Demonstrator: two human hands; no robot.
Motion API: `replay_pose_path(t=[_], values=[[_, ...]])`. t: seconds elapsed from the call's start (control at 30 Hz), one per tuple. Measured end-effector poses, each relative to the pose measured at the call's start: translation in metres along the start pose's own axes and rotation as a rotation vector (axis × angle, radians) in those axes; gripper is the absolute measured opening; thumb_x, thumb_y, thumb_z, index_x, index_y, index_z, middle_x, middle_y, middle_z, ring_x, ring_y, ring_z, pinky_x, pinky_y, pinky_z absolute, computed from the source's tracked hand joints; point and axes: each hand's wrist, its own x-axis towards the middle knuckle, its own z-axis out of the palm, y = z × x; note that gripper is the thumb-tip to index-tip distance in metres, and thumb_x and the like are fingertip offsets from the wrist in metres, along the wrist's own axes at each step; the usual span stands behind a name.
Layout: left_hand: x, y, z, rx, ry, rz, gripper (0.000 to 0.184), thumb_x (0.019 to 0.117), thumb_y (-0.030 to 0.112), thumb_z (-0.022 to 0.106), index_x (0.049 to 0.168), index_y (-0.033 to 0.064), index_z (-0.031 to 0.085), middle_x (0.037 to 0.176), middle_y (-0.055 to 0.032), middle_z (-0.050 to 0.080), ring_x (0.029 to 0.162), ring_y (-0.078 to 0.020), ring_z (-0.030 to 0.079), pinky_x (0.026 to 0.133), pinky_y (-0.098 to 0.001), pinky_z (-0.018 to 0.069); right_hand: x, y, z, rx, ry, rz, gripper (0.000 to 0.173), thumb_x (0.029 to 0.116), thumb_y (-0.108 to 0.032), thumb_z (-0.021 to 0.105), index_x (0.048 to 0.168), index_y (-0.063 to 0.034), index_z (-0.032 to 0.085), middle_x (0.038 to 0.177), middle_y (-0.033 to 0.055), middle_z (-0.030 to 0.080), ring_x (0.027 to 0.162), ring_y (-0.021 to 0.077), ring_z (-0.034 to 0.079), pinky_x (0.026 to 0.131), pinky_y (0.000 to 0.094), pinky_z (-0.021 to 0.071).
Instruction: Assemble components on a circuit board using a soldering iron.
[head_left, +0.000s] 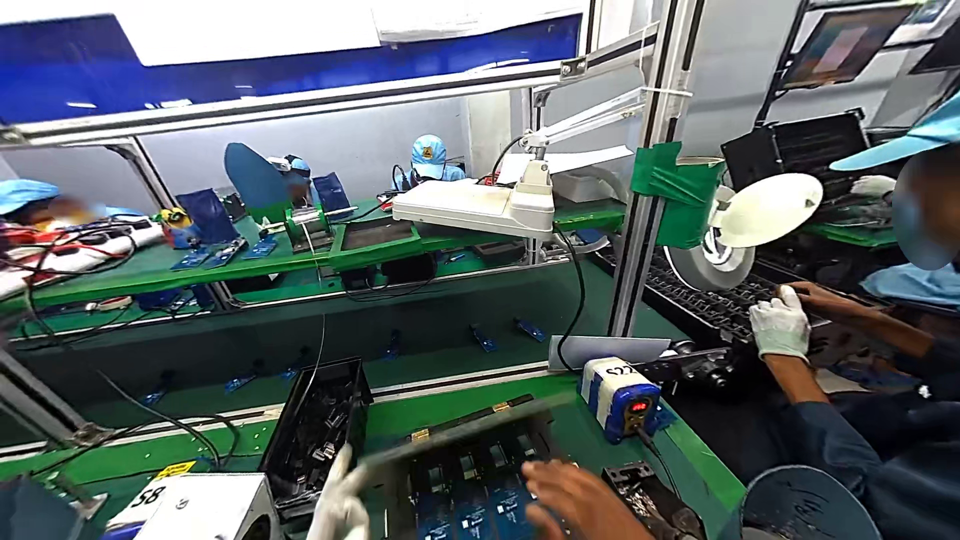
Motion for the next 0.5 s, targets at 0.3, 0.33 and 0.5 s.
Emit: replay_pose_path(t=[0.3, 0.33, 0.5], values=[[0.103, -0.06, 0.021, -0.066, 0.025, -0.358, 0.036, 0.0999, 0.017, 0.038, 0.112, 0.0009, 0.068, 0.127, -0.0101, 0.071, 0.111, -0.0196, 0.066, 0.089, -0.0378, 0.0524, 0.037, 0.061, 0.049, -0.283, -0.746, 0.285, 0.036, 0.1, -0.032, 0.061, 0.131, -0.0158, 0.07, 0.136, 0.0064, 0.066, 0.134, 0.0306, 0.055, 0.111, 0.0527, 0.0438], [0.096, -0.06, 0.02, -0.051, 0.023, -0.371, 0.036, 0.0987, 0.017, 0.04, 0.114, 0.0014, 0.069, 0.128, -0.0092, 0.071, 0.114, -0.0189, 0.065, 0.092, -0.0381, 0.0518, 0.038, 0.06, 0.054, -0.302, -0.768, 0.282, 0.033, 0.0999, -0.028, 0.061, 0.128, -0.0139, 0.071, 0.136, 0.0081, 0.066, 0.135, 0.0322, 0.054, 0.11, 0.054, 0.0439], [0.033, -0.022, -0.001, -0.103, 0.08, -0.299, 0.026, 0.0993, 0.016, 0.042, 0.1, -0.0022, 0.06, 0.135, -0.0188, 0.066, 0.127, -0.0317, 0.062, 0.107, -0.0491, 0.0512, 0.041, 0.038, 0.051, -0.413, -0.681, 0.153, 0.029, 0.1009, -0.018, 0.058, 0.127, -0.0083, 0.067, 0.133, 0.009, 0.068, 0.132, 0.0289, 0.059, 0.116, 0.0504, 0.0405]])
